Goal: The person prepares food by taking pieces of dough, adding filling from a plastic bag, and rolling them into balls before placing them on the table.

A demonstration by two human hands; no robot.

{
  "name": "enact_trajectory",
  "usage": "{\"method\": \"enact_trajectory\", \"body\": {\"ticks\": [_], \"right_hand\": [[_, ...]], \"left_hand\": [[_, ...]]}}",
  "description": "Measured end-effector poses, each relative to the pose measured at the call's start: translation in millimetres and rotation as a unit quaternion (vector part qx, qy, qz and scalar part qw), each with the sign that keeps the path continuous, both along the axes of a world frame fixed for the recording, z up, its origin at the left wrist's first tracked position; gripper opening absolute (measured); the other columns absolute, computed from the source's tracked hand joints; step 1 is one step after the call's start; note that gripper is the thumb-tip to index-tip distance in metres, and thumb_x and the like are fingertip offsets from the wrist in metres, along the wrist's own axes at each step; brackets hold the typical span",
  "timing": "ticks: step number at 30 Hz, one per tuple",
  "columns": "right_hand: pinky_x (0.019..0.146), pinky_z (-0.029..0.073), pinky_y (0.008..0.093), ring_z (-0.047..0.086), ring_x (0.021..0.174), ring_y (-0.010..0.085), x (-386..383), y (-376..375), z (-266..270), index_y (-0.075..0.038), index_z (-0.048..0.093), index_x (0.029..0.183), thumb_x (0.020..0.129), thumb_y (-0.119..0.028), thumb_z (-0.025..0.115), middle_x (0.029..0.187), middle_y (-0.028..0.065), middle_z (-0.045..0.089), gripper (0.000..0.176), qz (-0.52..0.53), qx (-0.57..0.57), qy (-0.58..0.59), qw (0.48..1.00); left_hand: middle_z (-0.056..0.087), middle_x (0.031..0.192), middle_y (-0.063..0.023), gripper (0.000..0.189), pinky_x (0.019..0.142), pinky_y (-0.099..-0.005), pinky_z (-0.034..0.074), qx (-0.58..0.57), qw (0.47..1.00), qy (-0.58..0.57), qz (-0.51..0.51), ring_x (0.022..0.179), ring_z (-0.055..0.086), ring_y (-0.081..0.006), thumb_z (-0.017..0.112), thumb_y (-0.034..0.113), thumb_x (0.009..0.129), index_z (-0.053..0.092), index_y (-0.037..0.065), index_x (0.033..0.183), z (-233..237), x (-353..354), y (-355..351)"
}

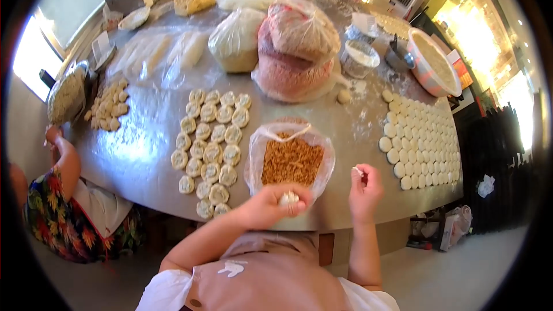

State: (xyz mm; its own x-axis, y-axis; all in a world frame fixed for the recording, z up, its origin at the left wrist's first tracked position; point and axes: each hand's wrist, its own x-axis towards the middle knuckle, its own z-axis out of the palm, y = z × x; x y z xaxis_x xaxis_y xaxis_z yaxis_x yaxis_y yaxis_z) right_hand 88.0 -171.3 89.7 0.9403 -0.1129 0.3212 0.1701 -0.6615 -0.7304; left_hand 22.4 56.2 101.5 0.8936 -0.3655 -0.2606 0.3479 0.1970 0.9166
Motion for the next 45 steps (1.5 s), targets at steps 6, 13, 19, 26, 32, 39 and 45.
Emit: {"method": "enact_trajectory", "body": {"ticks": [6, 13, 19, 26, 32, 39, 45], "right_hand": [[0.087, 0.05, 0.0399, 0.059, 0.1, 0.0349, -21, -13, -86, -0.001, 0.058, 0.109, 0.086, 0.0, 0.06, 0.108, 0.018, 0.06, 0.023, 0.13, -0.188, -0.008, 0.973], [0.099, 0.044, 0.0424, 0.053, 0.116, 0.0383, -15, -8, -47, 0.003, 0.05, 0.124, 0.089, -0.006, 0.059, 0.124, 0.0214, 0.054, 0.037, 0.098, -0.063, 0.004, 0.993], [0.096, 0.046, 0.0395, 0.057, 0.111, 0.0314, -16, 81, 17, 0.002, 0.047, 0.127, 0.09, -0.011, 0.064, 0.118, 0.0182, 0.058, 0.043, 0.329, 0.032, -0.072, 0.941], [0.067, 0.047, 0.0226, 0.057, 0.08, 0.0116, -17, 98, 12, -0.003, 0.045, 0.127, 0.101, -0.047, 0.042, 0.102, 0.0053, 0.059, 0.052, 0.345, 0.377, 0.243, 0.824], [0.055, 0.04, 0.0196, 0.05, 0.065, 0.0064, -16, 104, 14, -0.004, 0.052, 0.12, 0.099, -0.056, 0.038, 0.088, 0.0018, 0.057, 0.058, 0.345, 0.315, 0.179, 0.866], [0.054, 0.043, 0.0222, 0.055, 0.071, 0.0097, -8, 91, 13, -0.004, 0.053, 0.118, 0.097, -0.059, 0.038, 0.09, 0.0029, 0.059, 0.061, 0.318, 0.365, 0.339, 0.807], [0.053, 0.045, 0.0231, 0.058, 0.068, 0.011, 3, 94, 8, -0.006, 0.053, 0.119, 0.096, -0.06, 0.04, 0.09, 0.0043, 0.06, 0.06, 0.294, 0.392, 0.321, 0.811]], "left_hand": [[0.059, 0.083, -0.0039, 0.038, 0.068, -0.0333, 0.051, -0.364, 0.924, 0.07, 0.095, 0.083, 0.06, -0.0196, 0.049, 0.04, 0.1, 0.058, 0.009, 0.081, -33, 18, 6], [0.04, 0.064, -0.0011, 0.059, 0.059, -0.0362, 0.044, -0.338, 0.894, 0.168, 0.242, 0.068, 0.049, -0.0211, 0.035, 0.057, 0.099, 0.033, 0.016, 0.058, -13, 31, 4], [0.058, 0.101, -0.0071, 0.057, 0.09, -0.044, 0.044, -0.392, 0.873, 0.055, 0.286, 0.114, 0.052, -0.0262, 0.027, 0.062, 0.098, 0.055, 0.014, 0.084, -20, 40, -13], [0.049, 0.141, -0.0091, 0.063, 0.091, -0.0404, 0.048, -0.322, 0.922, 0.039, 0.212, 0.128, 0.046, -0.025, 0.035, 0.06, 0.097, 0.057, 0.01, 0.129, 0, 25, 6], [0.061, 0.122, -0.0177, 0.056, 0.076, -0.0339, 0.052, -0.199, 0.951, -0.012, 0.237, 0.118, 0.054, -0.0224, 0.041, 0.05, 0.1, 0.062, 0.001, 0.085, -17, 34, -5], [0.065, 0.115, -0.0107, 0.058, 0.094, -0.037, 0.046, -0.196, 0.946, -0.106, 0.236, 0.123, 0.052, -0.0263, 0.046, 0.052, 0.097, 0.06, 0.004, 0.124, -9, 43, -7], [0.066, 0.11, -0.0113, 0.059, 0.103, -0.0406, 0.039, -0.088, 0.962, -0.18, 0.184, 0.131, 0.045, -0.0288, 0.037, 0.05, 0.101, 0.065, -0.001, 0.112, -32, 56, -8]]}}
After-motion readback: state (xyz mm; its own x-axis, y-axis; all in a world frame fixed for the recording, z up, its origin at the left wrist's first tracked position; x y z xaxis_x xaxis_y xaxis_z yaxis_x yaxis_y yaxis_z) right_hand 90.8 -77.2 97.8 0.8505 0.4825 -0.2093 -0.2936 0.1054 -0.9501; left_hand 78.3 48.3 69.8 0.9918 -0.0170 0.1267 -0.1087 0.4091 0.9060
